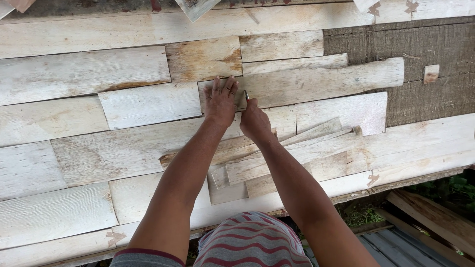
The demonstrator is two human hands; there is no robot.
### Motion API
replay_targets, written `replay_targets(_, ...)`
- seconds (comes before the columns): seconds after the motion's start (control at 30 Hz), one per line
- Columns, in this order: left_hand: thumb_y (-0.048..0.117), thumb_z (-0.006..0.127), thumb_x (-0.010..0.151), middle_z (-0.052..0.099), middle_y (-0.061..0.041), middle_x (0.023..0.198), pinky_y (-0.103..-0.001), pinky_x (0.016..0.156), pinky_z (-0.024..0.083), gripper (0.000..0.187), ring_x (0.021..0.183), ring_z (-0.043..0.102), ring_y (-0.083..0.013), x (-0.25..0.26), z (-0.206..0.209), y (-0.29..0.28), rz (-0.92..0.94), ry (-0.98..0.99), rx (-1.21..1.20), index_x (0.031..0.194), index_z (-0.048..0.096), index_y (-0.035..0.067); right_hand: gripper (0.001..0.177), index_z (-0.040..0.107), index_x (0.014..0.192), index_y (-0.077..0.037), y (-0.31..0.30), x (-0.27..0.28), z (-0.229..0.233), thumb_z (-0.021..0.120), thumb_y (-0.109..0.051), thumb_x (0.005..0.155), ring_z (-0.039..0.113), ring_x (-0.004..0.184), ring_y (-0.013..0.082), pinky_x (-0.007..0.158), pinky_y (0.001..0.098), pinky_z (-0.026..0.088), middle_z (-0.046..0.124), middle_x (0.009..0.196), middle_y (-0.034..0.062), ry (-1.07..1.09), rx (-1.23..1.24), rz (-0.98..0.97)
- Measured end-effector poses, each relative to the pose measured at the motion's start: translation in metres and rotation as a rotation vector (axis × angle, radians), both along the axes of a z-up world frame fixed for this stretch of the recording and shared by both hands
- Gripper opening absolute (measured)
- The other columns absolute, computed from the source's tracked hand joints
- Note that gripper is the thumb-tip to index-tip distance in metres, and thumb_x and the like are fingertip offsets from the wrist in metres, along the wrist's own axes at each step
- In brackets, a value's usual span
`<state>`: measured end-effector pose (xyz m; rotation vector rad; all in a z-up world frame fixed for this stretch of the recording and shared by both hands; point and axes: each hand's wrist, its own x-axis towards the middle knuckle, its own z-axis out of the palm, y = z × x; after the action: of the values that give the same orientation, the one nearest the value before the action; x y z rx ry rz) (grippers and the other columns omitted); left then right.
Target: The person uses a utility knife to cut small pieces from wooden planks on a workbench. They repeatedly score the wood, snap off sections, and place the cut pieces aside. The person also arranges and adjusts planks on the bench during the process.
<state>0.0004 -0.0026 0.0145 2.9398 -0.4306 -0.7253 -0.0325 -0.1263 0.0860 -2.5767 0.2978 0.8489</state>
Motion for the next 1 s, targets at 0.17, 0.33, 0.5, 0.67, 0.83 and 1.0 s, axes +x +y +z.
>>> replay_targets(0.17,0.038,0.055,0.11,-0.007,0.005,0.175,-0.068,0.128,0.016,0.077,0.161,-0.003,-0.0365,0.001,0.01,0.0,-0.003,-0.001,0.003,0.169,0.008,0.028,0.027,0.038,0.118,-0.003,-0.002,-0.015,0.003,0.047,-0.025,0.105,0.071,0.099,0.0532,0.084,0.0603,0.057,0.07,0.099,0.0293,0.028,-0.008,-0.003)
replay_targets(0.33,0.039,0.055,0.11,-0.008,0.004,0.175,-0.068,0.128,0.015,0.077,0.16,-0.004,-0.0365,0.0,0.008,0.001,-0.007,-0.004,0.003,0.169,0.006,0.029,0.026,0.038,0.118,-0.003,-0.003,-0.033,-0.002,0.044,-0.024,0.104,0.072,0.096,0.0524,0.081,0.0588,0.059,0.071,0.096,0.0276,0.035,-0.02,0.003)
replay_targets(0.5,0.04,0.055,0.109,-0.009,0.004,0.175,-0.069,0.128,0.014,0.079,0.16,-0.005,-0.0362,0.001,0.009,0.0,-0.002,0.011,0.007,0.169,0.005,0.03,0.025,0.04,0.119,0.0,-0.005,-0.047,0.004,0.043,-0.021,0.105,0.072,0.095,0.0536,0.08,0.0608,0.059,0.07,0.097,0.0304,0.022,-0.019,0.021)
replay_targets(0.67,0.039,0.053,0.111,-0.009,0.003,0.175,-0.069,0.128,0.013,0.076,0.16,-0.006,-0.0369,0.001,0.008,0.001,-0.009,0.005,-0.007,0.169,0.005,0.029,0.026,0.039,0.119,-0.002,-0.006,-0.058,0.008,0.041,-0.023,0.105,0.071,0.098,0.0542,0.082,0.0624,0.058,0.07,0.099,0.0303,0.048,-0.03,0.024)
replay_targets(0.83,0.039,0.052,0.111,-0.011,0.003,0.175,-0.07,0.128,0.011,0.077,0.16,-0.007,-0.0378,0.001,0.013,0.001,-0.008,0.038,-0.021,0.169,0.004,0.028,0.026,0.038,0.12,-0.002,-0.005,-0.061,0.009,0.04,-0.024,0.106,0.07,0.1,0.0547,0.082,0.0633,0.057,0.07,0.1,0.0305,0.069,-0.025,0.016)
replay_targets(1.0,0.056,0.055,0.105,-0.01,0.001,0.175,-0.071,0.128,0.01,0.087,0.16,-0.008,-0.039,-0.006,0.038,-0.001,-0.01,0.046,-0.013,0.169,0.005,0.025,0.026,0.038,0.12,-0.002,-0.003,-0.061,0.011,0.041,-0.023,0.105,0.071,0.099,0.0533,0.082,0.0622,0.057,0.07,0.1,0.0296,0.069,-0.029,0.035)
